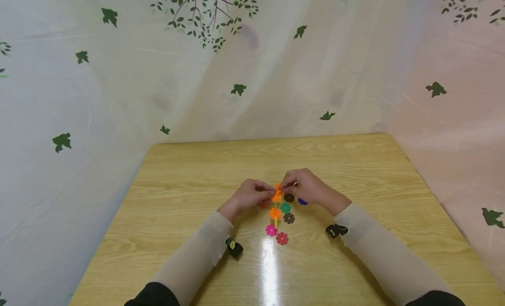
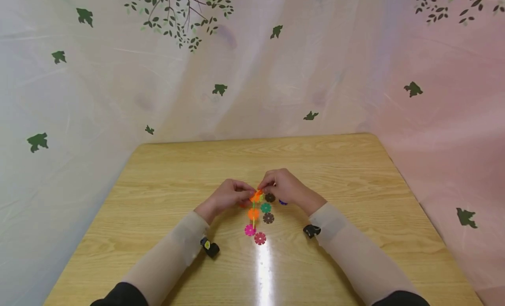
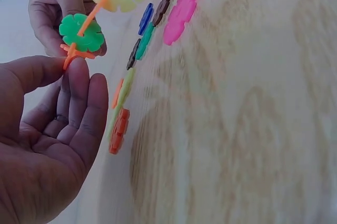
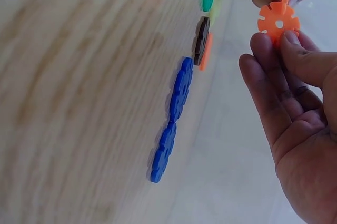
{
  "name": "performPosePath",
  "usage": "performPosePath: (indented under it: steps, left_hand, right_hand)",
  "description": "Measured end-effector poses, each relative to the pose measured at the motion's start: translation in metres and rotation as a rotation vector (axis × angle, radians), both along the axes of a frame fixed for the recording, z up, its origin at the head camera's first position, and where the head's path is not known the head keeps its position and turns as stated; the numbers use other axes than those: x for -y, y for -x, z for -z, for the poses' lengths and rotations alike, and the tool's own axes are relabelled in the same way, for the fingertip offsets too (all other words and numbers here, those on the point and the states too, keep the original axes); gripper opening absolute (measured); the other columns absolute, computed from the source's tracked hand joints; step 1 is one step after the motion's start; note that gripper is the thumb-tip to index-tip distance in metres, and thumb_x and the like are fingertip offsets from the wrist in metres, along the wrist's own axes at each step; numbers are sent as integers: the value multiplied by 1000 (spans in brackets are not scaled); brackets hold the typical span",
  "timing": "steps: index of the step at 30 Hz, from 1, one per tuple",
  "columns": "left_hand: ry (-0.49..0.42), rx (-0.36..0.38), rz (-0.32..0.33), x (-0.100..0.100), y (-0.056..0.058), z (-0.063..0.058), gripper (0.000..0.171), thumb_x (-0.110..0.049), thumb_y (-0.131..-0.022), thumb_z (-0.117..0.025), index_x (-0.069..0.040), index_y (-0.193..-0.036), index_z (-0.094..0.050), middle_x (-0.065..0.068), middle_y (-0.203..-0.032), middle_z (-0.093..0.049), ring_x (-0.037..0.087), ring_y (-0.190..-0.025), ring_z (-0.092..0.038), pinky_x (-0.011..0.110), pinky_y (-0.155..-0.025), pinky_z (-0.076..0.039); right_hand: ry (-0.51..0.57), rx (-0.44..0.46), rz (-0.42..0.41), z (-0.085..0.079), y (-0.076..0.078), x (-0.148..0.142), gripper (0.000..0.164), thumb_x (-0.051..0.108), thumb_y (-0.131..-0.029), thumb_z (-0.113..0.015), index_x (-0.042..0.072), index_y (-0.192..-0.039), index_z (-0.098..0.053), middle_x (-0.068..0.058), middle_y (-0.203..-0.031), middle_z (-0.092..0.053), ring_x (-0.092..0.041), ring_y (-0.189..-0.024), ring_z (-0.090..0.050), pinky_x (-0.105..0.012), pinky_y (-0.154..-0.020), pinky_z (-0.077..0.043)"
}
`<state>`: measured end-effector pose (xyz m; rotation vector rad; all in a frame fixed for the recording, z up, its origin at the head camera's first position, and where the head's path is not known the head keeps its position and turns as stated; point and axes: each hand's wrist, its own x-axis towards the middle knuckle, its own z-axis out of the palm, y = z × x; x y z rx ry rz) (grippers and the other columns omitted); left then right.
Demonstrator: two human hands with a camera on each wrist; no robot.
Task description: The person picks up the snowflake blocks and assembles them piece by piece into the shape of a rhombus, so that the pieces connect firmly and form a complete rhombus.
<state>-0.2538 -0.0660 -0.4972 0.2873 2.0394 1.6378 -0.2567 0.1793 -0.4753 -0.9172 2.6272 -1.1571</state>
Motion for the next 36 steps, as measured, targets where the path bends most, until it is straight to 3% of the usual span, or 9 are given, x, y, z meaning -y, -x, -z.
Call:
performPosePath:
  steps: [6, 15, 26, 33, 36]
  left_hand:
    - [-36, 19, 3, 3, 1, 4, 22, -12, -102, -71, 2, -117, -75, 13, -101, -77, 24, -87, -76, 38, -80, -62]
    - [-62, 44, -8, 6, 2, 5, 22, -9, -101, -70, 5, -117, -74, 13, -99, -77, 22, -85, -76, 40, -82, -62]
    - [-58, 45, -8, 9, 4, 5, 21, -11, -101, -71, 4, -116, -75, 12, -96, -77, 23, -85, -76, 39, -81, -62]
    - [-56, 34, -28, 12, 7, 6, 21, -12, -100, -73, 3, -115, -76, 13, -99, -77, 23, -85, -76, 39, -81, -62]
    - [-53, 35, -45, 13, 7, 5, 21, -12, -100, -73, 3, -115, -76, 12, -101, -77, 21, -85, -75, 38, -81, -62]
  right_hand:
    - [-30, 50, 62, -2, 1, 3, 20, -1, -95, -75, 9, -112, -80, 2, -102, -75, -16, -94, -71, -35, -79, -60]
    - [-132, 103, 137, 2, 18, 5, 21, 5, -94, -75, 6, -115, -78, -3, -106, -74, -19, -92, -70, -37, -78, -60]
    - [-328, 84, 115, 4, 29, 11, 24, 19, -94, -80, 11, -116, -79, 0, -99, -66, -17, -89, -64, -39, -81, -57]
    - [-341, 86, 107, 4, 30, 12, 11, 15, -94, -79, 14, -104, -78, 0, -98, -67, -18, -89, -63, -41, -83, -55]
    - [-317, 101, 99, 5, 31, 12, 13, 11, -93, -78, 14, -106, -76, 0, -100, -69, -19, -91, -63, -40, -84, -55]
